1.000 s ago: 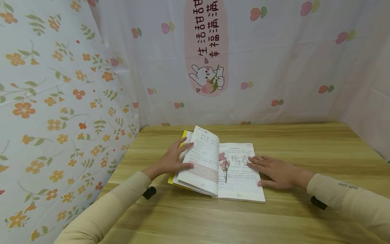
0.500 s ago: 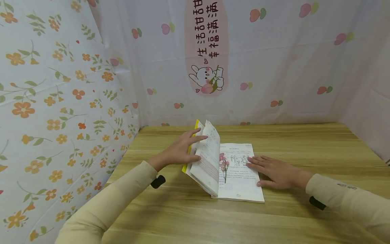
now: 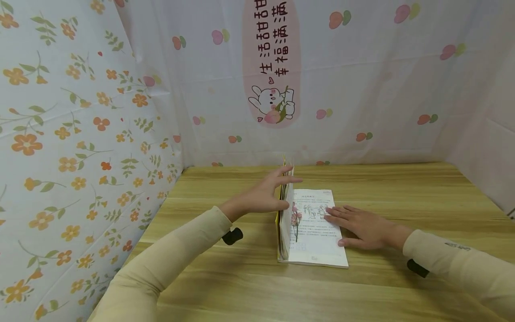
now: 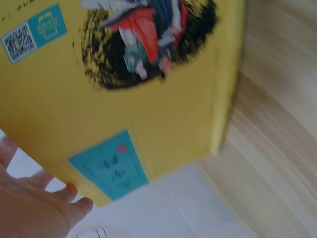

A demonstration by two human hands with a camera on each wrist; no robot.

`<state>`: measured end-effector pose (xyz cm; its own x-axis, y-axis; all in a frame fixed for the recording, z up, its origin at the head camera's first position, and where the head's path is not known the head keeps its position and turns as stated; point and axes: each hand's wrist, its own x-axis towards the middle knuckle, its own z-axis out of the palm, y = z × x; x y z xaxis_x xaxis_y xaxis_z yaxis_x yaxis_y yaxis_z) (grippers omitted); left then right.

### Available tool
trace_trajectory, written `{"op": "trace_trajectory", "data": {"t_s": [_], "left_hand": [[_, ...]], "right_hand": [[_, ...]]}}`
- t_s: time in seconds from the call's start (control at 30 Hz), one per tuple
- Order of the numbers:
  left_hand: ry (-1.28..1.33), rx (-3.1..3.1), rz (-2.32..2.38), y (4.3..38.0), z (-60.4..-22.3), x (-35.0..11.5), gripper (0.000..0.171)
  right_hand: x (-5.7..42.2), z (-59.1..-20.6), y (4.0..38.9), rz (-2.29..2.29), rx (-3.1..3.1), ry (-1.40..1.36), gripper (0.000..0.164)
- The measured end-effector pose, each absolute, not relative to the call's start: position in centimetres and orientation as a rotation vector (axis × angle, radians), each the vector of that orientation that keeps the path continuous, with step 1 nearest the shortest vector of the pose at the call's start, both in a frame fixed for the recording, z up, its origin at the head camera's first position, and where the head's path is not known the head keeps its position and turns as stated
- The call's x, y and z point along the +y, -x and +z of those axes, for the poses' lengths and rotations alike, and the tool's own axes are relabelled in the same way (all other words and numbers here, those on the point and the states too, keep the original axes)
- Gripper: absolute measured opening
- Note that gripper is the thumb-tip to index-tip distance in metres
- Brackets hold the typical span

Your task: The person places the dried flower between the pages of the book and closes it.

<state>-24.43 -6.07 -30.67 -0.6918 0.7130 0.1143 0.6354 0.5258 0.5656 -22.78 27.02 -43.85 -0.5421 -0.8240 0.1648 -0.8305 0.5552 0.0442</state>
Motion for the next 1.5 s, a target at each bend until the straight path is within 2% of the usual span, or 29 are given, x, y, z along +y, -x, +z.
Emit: {"op": "trace_trajectory", "data": {"t_s": [0.47, 0.7, 1.1, 1.5], "left_hand": [[-1.134, 2.774, 0.783, 22.9, -32.9, 1.2, 0.065], [-1.171, 2.802, 0.835, 22.5, -34.6, 2.9, 0.068], [-1.403, 2.609, 1.149, 23.8, -37.9, 1.1, 0.060], [-1.354, 2.657, 0.648, 23.8, -40.9, -3.6, 0.077]], "right_hand": [[27.1, -43.9, 22.7, 0.071, -2.603, -1.414, 0.070], [27.2, -43.7, 22.5, 0.110, -2.706, -1.363, 0.073], [27.3, -43.8, 23.3, 0.051, -2.670, -1.423, 0.070], [27.0, -43.5, 22.9, 0.044, -2.776, -1.362, 0.074]]}}
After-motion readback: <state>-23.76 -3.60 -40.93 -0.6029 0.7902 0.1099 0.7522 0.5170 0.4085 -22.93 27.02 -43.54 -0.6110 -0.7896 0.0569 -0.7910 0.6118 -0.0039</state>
